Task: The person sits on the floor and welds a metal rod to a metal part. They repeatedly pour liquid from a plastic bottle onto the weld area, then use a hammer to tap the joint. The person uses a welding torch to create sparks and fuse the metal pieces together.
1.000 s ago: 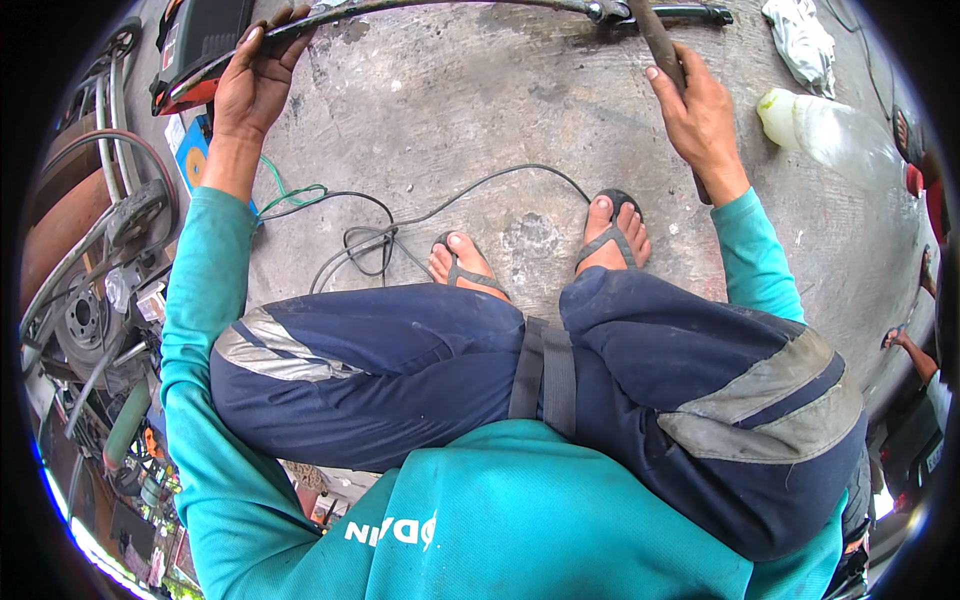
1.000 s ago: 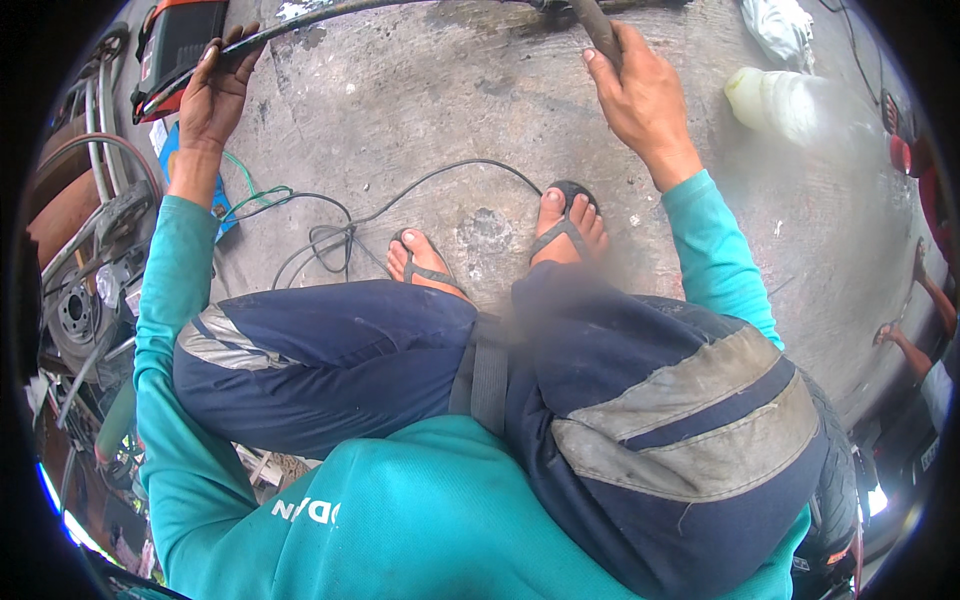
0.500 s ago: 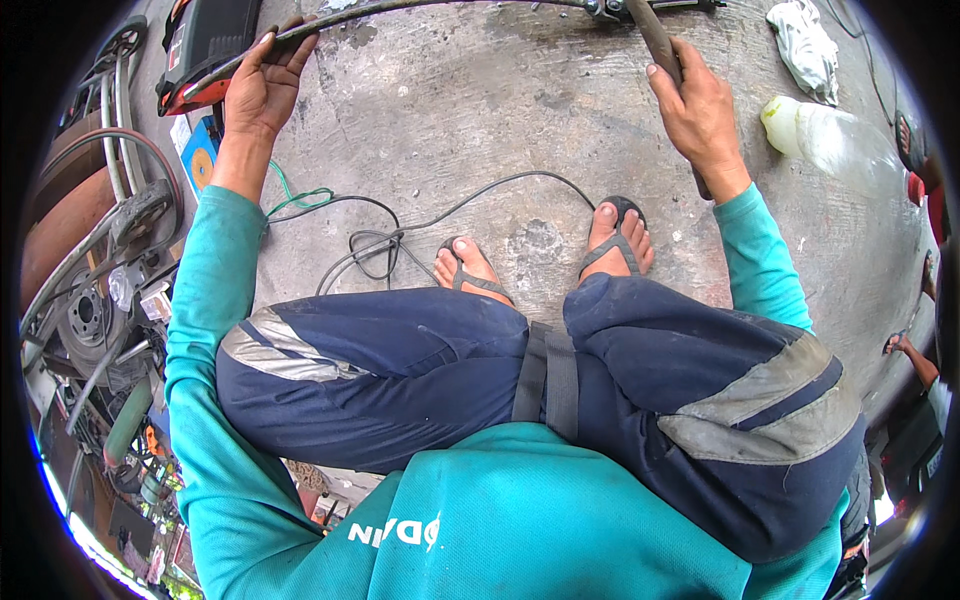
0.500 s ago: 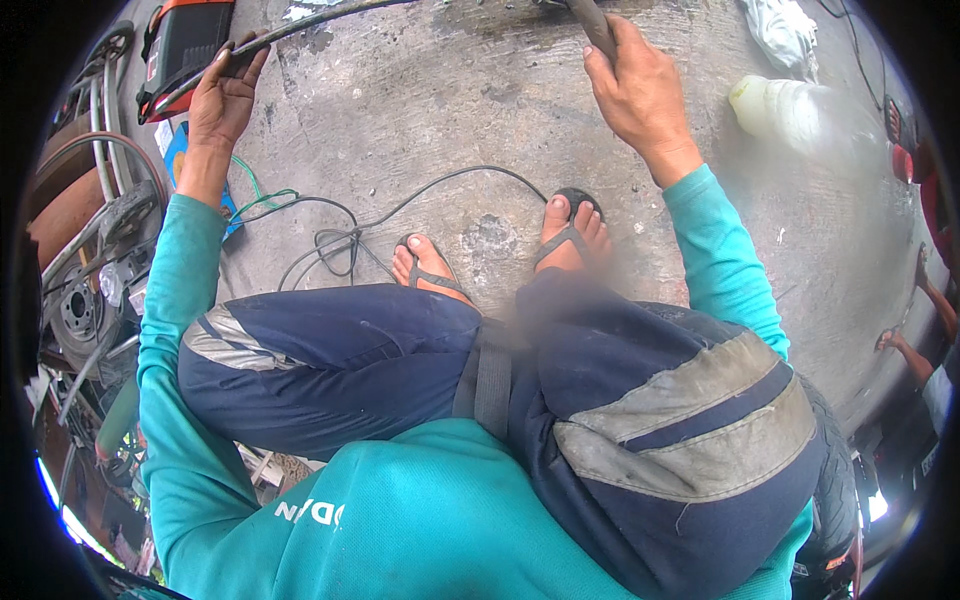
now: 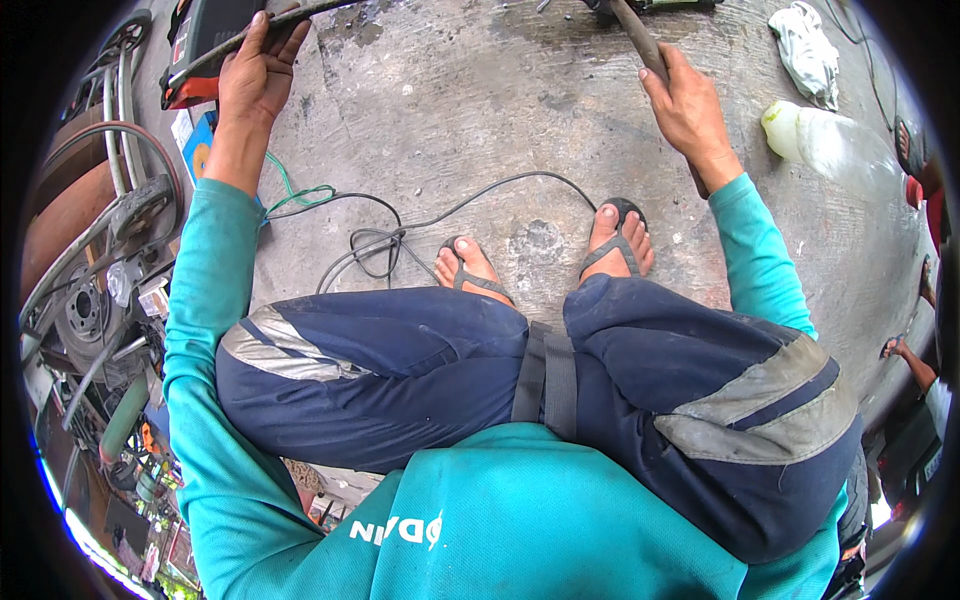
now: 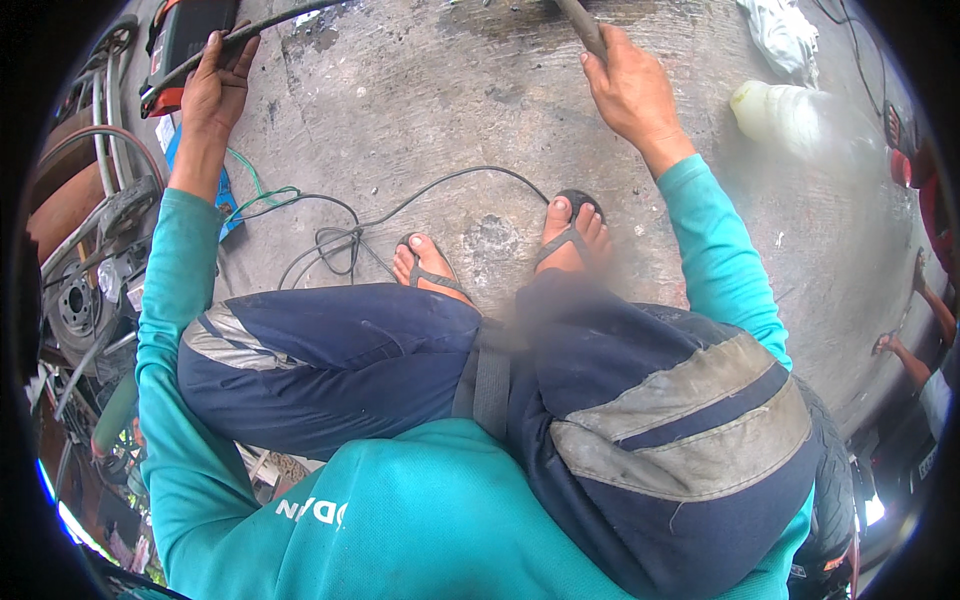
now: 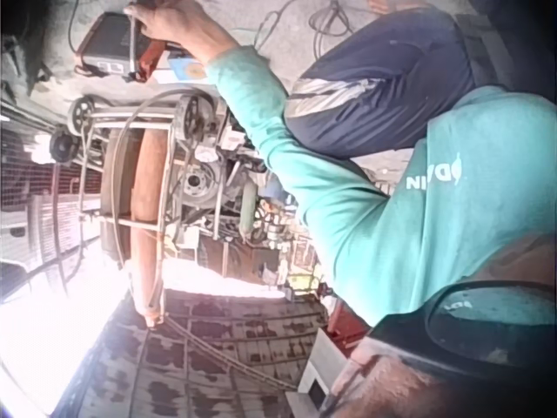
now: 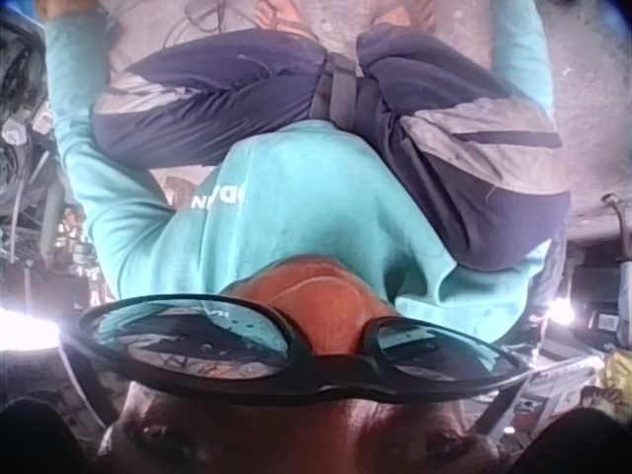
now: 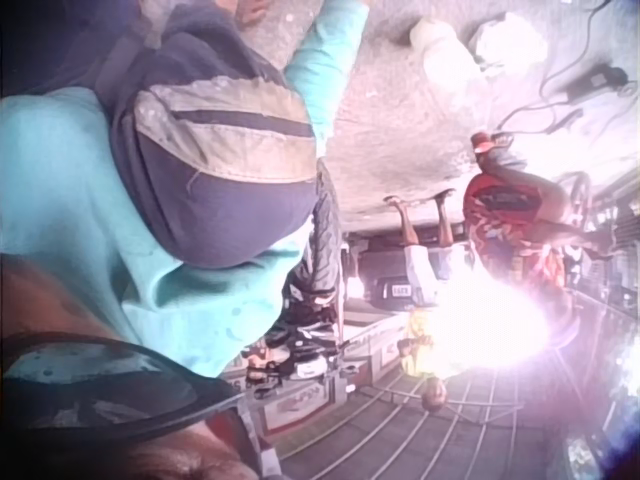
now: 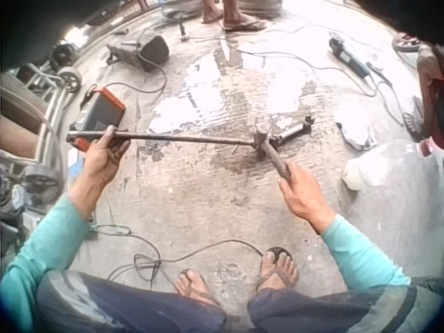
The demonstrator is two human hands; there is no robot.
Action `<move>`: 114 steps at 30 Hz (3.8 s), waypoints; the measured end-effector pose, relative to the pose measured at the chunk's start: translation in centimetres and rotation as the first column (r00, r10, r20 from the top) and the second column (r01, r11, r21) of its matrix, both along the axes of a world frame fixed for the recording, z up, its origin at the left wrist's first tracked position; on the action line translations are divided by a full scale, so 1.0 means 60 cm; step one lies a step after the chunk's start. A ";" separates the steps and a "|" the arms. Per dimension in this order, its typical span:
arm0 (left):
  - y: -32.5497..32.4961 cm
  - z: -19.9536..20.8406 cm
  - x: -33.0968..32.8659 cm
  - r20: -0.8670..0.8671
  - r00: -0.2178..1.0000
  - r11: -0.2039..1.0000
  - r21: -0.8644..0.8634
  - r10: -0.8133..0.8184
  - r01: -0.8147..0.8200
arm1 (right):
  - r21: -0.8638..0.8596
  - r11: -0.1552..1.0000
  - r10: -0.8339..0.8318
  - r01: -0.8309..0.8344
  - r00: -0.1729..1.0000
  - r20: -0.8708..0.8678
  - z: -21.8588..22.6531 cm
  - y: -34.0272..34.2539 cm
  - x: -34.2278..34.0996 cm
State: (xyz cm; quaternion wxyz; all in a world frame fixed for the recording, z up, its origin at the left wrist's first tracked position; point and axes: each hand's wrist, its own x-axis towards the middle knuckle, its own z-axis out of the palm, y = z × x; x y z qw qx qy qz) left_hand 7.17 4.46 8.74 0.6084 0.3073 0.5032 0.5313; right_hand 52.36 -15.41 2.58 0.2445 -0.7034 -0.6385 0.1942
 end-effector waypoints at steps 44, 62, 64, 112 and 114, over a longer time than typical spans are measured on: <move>0.009 -0.017 -0.010 -0.073 0.996 0.998 -0.034 0.058 -0.060 | 0.097 0.995 -0.004 0.012 0.997 -0.083 0.005 0.031 -0.011; 0.000 -0.048 -0.026 -0.081 0.994 0.990 -0.112 0.073 -0.082 | -0.002 0.999 0.044 -0.044 0.998 -0.045 -0.006 0.073 -0.001; -0.001 -0.049 -0.025 -0.090 0.993 0.989 -0.122 0.073 -0.083 | 0.131 0.991 0.034 -0.027 0.998 -0.052 -0.007 0.065 -0.009; 0.071 -0.081 -0.103 0.049 0.997 0.986 -0.154 -0.054 0.061 | -0.324 0.835 0.404 -0.445 0.895 -0.188 -0.014 -0.111 0.008; 0.057 -0.073 -0.079 0.067 0.995 0.981 -0.170 -0.078 0.088 | -0.258 0.845 0.470 -0.468 0.881 -0.057 -0.016 -0.119 0.014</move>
